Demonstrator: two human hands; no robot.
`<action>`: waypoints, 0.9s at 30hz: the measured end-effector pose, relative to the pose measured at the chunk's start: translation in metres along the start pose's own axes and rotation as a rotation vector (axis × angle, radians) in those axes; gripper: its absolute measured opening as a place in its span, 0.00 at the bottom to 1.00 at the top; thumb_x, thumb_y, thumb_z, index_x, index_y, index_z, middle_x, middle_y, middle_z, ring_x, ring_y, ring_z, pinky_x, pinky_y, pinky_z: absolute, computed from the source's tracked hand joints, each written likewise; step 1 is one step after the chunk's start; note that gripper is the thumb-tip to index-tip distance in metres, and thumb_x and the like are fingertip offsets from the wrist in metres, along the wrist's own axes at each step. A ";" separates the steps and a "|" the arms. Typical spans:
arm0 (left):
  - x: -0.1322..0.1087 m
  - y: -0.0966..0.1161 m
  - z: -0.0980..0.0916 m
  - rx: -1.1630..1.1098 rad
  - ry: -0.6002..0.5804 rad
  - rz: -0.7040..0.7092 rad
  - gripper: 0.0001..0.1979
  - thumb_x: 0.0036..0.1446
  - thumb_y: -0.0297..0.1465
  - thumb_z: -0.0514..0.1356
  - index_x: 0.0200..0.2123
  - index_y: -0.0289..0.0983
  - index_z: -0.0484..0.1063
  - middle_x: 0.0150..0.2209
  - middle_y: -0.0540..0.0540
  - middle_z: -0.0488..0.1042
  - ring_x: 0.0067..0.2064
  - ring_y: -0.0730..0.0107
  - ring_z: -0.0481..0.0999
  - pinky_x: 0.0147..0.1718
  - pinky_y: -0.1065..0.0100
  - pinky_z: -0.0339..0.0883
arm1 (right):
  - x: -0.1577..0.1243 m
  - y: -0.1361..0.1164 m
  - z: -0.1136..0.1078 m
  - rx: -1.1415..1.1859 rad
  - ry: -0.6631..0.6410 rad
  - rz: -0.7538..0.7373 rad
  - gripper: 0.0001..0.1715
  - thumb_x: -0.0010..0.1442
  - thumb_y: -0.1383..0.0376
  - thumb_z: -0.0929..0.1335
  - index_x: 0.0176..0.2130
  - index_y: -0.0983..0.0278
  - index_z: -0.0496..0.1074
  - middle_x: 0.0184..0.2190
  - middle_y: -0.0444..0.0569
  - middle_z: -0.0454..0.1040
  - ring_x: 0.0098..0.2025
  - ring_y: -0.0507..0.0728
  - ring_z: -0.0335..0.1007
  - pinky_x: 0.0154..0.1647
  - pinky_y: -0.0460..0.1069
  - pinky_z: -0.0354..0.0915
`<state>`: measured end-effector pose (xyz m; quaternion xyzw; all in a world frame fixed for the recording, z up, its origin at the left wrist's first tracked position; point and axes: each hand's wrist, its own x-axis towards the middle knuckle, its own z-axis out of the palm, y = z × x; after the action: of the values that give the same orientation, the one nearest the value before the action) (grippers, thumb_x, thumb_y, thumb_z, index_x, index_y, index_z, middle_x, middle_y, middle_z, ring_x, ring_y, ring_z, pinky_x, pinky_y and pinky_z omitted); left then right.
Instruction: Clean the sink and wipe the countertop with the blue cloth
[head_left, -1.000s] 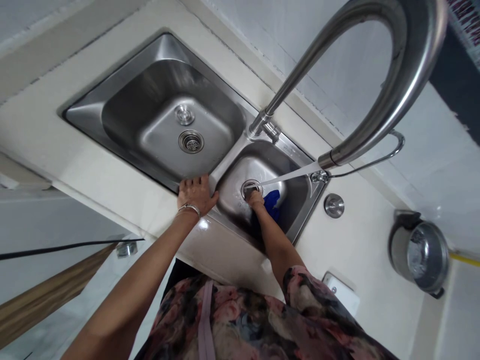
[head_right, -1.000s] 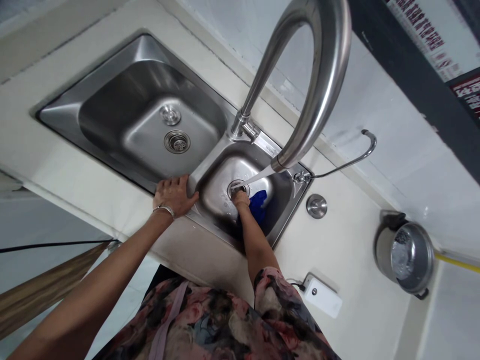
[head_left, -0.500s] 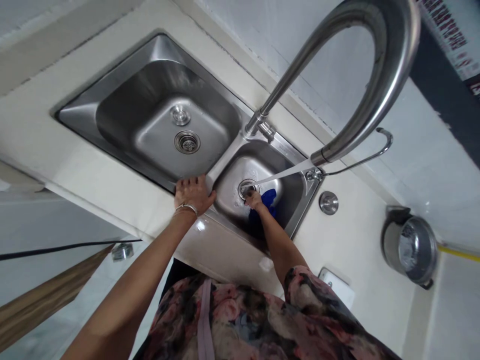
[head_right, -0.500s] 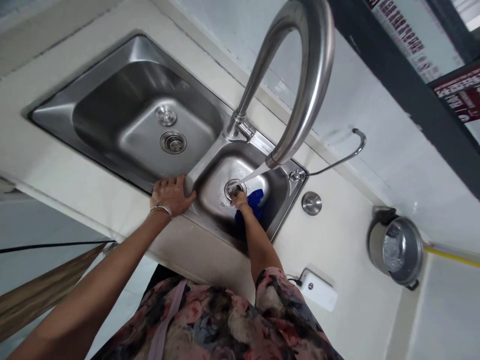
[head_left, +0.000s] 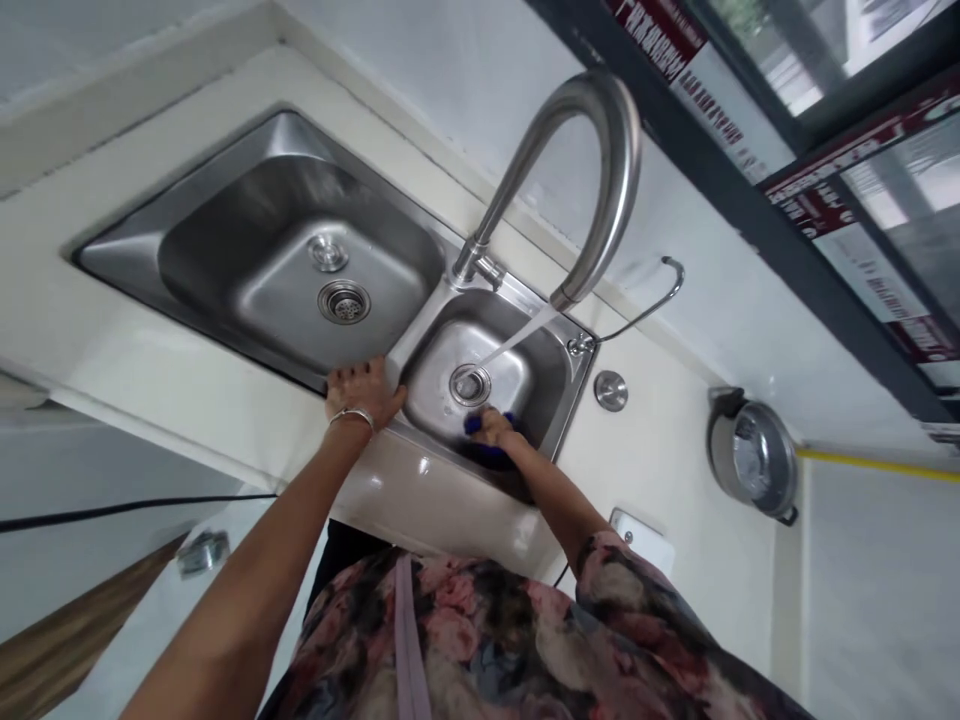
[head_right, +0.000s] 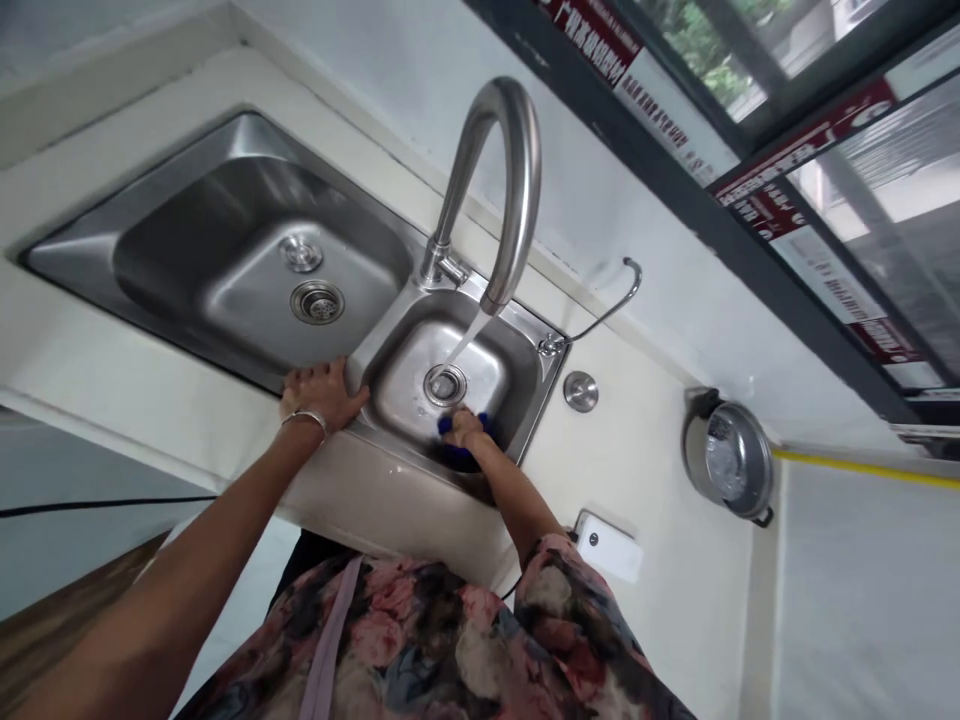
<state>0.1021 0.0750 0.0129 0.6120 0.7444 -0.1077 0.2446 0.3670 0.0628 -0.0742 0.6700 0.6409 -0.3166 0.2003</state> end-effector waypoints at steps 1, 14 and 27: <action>0.000 0.000 -0.002 0.001 -0.008 0.003 0.36 0.62 0.47 0.53 0.67 0.31 0.64 0.60 0.27 0.74 0.63 0.39 0.70 0.64 0.48 0.52 | -0.005 0.001 -0.008 0.046 0.031 -0.010 0.26 0.52 0.65 0.78 0.50 0.64 0.74 0.45 0.53 0.79 0.48 0.63 0.78 0.48 0.53 0.74; 0.000 0.001 -0.012 0.084 -0.029 0.020 0.33 0.64 0.49 0.51 0.61 0.29 0.66 0.58 0.26 0.75 0.61 0.39 0.72 0.60 0.52 0.58 | -0.163 0.169 -0.114 0.203 0.445 0.235 0.29 0.58 0.46 0.72 0.51 0.61 0.76 0.47 0.57 0.79 0.49 0.67 0.76 0.51 0.59 0.72; -0.001 0.003 -0.009 0.070 -0.001 0.012 0.35 0.63 0.49 0.52 0.64 0.30 0.66 0.59 0.26 0.75 0.61 0.38 0.72 0.61 0.50 0.58 | -0.051 0.155 -0.156 0.074 0.548 0.320 0.36 0.64 0.51 0.73 0.62 0.71 0.69 0.59 0.69 0.69 0.62 0.71 0.64 0.60 0.58 0.62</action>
<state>0.1025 0.0790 0.0216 0.6247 0.7363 -0.1327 0.2239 0.5473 0.1155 0.0516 0.8296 0.5454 -0.1118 0.0429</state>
